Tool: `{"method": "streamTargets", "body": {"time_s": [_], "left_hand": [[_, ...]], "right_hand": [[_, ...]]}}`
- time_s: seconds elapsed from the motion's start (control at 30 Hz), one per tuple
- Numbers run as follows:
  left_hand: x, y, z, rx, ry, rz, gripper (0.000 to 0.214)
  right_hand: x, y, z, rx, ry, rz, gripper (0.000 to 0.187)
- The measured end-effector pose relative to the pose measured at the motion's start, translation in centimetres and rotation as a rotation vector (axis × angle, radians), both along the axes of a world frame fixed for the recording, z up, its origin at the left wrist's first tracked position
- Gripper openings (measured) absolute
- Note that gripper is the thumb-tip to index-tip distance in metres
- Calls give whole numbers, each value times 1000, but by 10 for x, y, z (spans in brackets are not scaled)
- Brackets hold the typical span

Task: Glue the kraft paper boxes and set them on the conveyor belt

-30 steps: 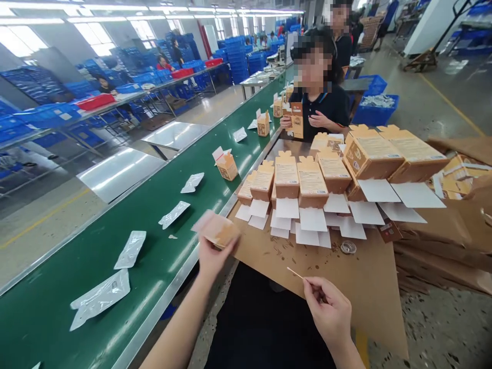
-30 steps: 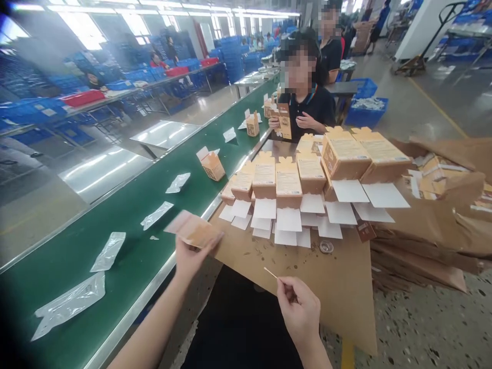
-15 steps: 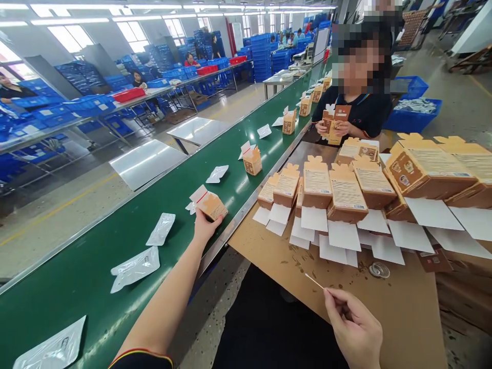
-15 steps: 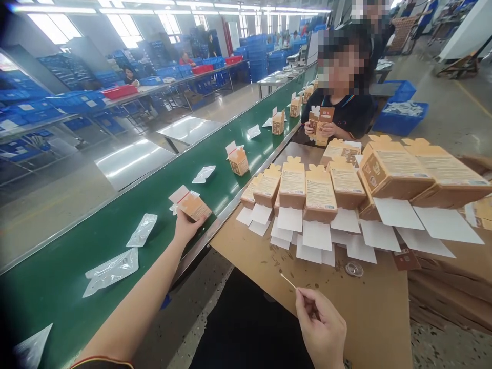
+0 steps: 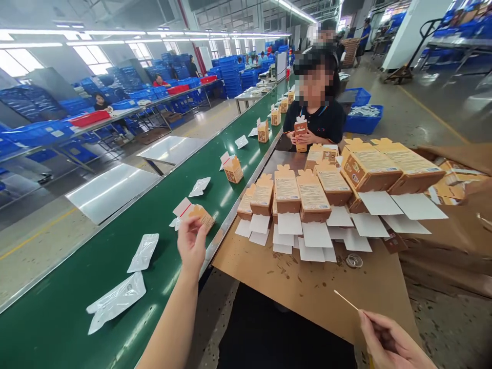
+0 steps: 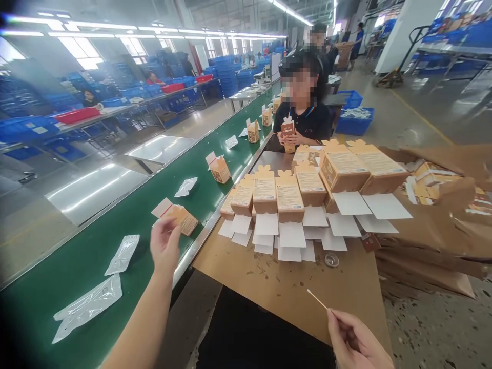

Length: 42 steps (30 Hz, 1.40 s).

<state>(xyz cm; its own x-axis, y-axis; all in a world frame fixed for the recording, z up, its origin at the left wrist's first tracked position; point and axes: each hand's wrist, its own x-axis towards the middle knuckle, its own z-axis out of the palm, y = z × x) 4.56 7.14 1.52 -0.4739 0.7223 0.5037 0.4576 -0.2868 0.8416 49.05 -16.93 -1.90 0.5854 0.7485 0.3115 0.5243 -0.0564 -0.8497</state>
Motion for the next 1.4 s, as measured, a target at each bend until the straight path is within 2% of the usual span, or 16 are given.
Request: {"method": "streamTargets", "body": {"time_s": [0.03, 0.1, 0.13, 0.2, 0.27, 0.33, 0.47, 0.57, 0.67, 0.77, 0.87, 1.0, 1.13, 1.23, 1.33, 1.4], "left_hand": [[19, 17, 13, -94, 7, -128, 49], [60, 55, 38, -354, 27, -289, 53], [79, 74, 48, -481, 42, -345, 54], [111, 104, 60, -618, 71, -414, 52], [132, 118, 65, -674, 99, -459, 47], [139, 119, 65, -712, 127, -494, 44], [114, 90, 66, -673, 114, -474, 52], [79, 53, 61, -521, -118, -383, 64], [54, 7, 47, -507, -345, -448, 76], [53, -35, 25, -609, -441, -483, 89], [70, -62, 0, -681, -468, -485, 99], [95, -74, -22, -621, -451, -489, 93], [104, -73, -31, -642, -386, -535, 89], [105, -70, -35, -673, -394, -527, 90], [106, -67, -34, -709, -438, -511, 95], [107, -65, -31, -731, -453, -527, 97]], "right_hand": [[-1, 4, 1, 32, 7, 5, 54], [-6, 14, 6, 82, 9, 32, 57], [-7, 19, 9, 98, 5, 39, 58], [-9, 27, 15, 124, 0, 40, 56], [-6, 29, 19, 157, 9, 13, 53], [0, 27, 22, 170, 18, -34, 52], [22, 27, 24, 165, 6, -109, 53], [42, 37, 26, 154, -85, -113, 47], [58, 53, 26, 85, -199, -68, 41], [66, 68, 20, 26, -255, -13, 38], [67, 80, 13, -4, -275, 35, 37], [65, 91, 8, -20, -293, 84, 37], [68, 93, 10, -29, -312, 102, 37], [61, 82, 13, -9, -305, 53, 34], [31, 64, 12, 74, -235, 1, 30], [-3, 54, 10, 105, -146, 78, 27]]}}
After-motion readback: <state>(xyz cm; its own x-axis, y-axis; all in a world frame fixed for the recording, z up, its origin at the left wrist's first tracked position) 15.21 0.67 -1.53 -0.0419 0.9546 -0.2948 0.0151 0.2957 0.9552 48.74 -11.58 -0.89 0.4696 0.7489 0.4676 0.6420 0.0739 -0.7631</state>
